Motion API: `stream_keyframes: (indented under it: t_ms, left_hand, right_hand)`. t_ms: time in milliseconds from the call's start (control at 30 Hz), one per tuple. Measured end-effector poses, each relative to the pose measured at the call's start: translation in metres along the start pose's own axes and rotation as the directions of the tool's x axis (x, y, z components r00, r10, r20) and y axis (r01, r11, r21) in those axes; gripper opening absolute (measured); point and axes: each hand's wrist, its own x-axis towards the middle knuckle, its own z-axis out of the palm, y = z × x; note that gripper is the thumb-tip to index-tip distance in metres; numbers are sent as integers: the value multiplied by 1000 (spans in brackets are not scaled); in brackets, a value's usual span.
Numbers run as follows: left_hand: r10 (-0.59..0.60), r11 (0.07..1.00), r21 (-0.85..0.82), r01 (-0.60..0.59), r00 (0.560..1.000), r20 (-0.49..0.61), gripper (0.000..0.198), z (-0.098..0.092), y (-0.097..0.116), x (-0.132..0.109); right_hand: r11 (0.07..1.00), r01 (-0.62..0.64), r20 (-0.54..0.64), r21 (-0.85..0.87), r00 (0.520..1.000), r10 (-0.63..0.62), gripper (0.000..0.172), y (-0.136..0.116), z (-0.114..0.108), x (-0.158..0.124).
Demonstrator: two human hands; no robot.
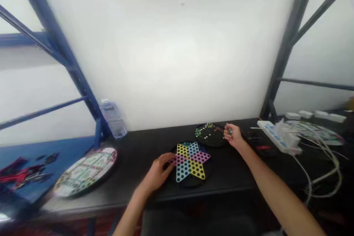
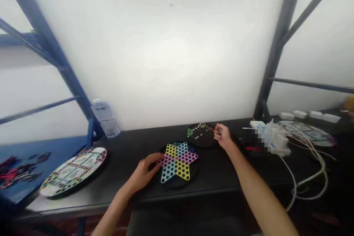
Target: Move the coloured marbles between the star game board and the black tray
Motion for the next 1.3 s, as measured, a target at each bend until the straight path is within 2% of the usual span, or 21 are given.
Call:
stream_keyframes:
  t_ms: [200,333,533,633,800,967,1033,1100,1300]
  left_hand:
    - [-11,988,156,16,999,-34,32,-6,9,-7]
    - [-20,962,270,33,999,-51,32,-11,17,-12]
    - [-58,949,308,63,998,-28,31,-8,31,-9]
    - [-81,942,328,76,997,1,31,-5,39,-6]
    - [-63,926,373,58,998,3,34,4,47,-4]
    - [43,914,405,-28,999,-30,33,11,52,-1]
    - [68,914,403,-37,996,-64,31,8,49,0]
    - [46,915,403,7,992,-121,31,2,38,-1]
    - [-91,890,427,161,980,-179,35,-13,-12,-8]
  right_hand:
    - [988,154,-86,12,985,-152,38,5,16,-6]
    - [982,188,-132,5,974,-185,44,22,40,-16]
    - [989,130,3,-68,991,-130,47,65,90,-42]
    - [982,145,54,-119,989,-139,47,77,106,-49]
    - [964,213,112,-158,974,-197,47,75,111,-52]
    - [961,206,166,-187,970,-176,51,72,111,-52]
    - [954,214,173,-209,968,-180,51,74,111,-50]
    - [949,227,165,-218,967,-194,50,75,111,-48]
    - [938,259,138,-233,963,-231,48,77,110,-45]
